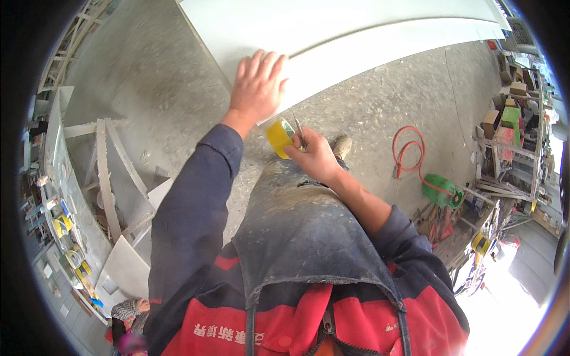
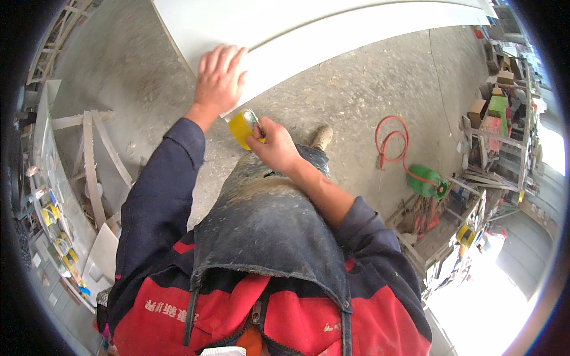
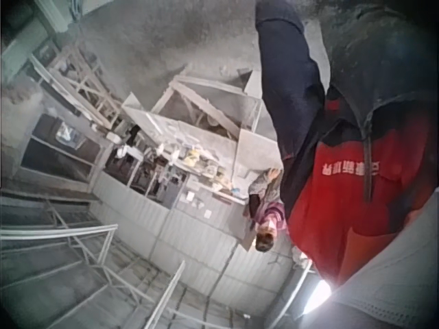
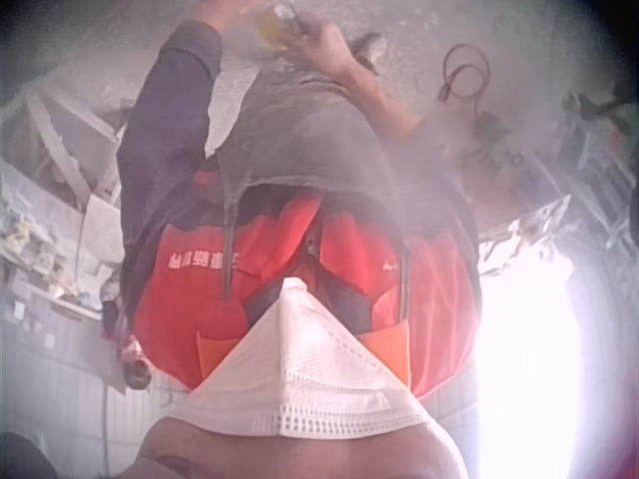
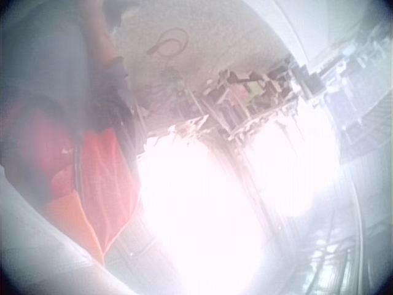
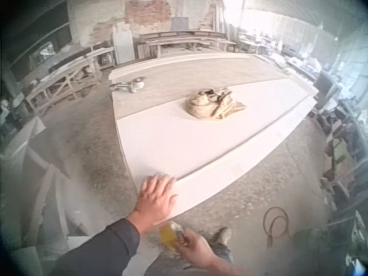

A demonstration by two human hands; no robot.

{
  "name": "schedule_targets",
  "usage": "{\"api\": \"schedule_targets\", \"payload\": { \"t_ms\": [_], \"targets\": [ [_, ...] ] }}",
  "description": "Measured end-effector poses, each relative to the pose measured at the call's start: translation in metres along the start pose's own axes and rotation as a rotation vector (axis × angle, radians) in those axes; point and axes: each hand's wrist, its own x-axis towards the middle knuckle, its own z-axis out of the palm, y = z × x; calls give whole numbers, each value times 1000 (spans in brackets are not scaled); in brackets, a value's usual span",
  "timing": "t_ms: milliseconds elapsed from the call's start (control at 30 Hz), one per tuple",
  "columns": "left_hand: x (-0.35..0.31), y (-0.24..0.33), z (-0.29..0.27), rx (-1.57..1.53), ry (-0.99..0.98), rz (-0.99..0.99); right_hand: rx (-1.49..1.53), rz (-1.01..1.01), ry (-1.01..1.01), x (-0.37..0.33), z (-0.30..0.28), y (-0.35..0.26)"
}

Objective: The person wipes a large white panel with a cloth, then uses a utility knife to cut and apply a strip of yellow tape along the panel's edge. The person smooths the tape and later handles a long white trim piece, positioning it along the panel edge.

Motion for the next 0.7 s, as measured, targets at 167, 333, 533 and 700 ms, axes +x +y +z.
{"api": "schedule_targets", "payload": {
  "t_ms": [167,333,533,700],
  "targets": [
    [9,-17,7,106,16,8,27,12,11,-2,1,1],
    [-9,11,-1,88,-10,53,26,-4,17,0,3,3],
    [-40,29,-15,-105,73,-108,130,22,-17,7,7,23],
    [-108,67,-48,-514,25,-712,231,148,-87,6,-3,16]
  ]
}}
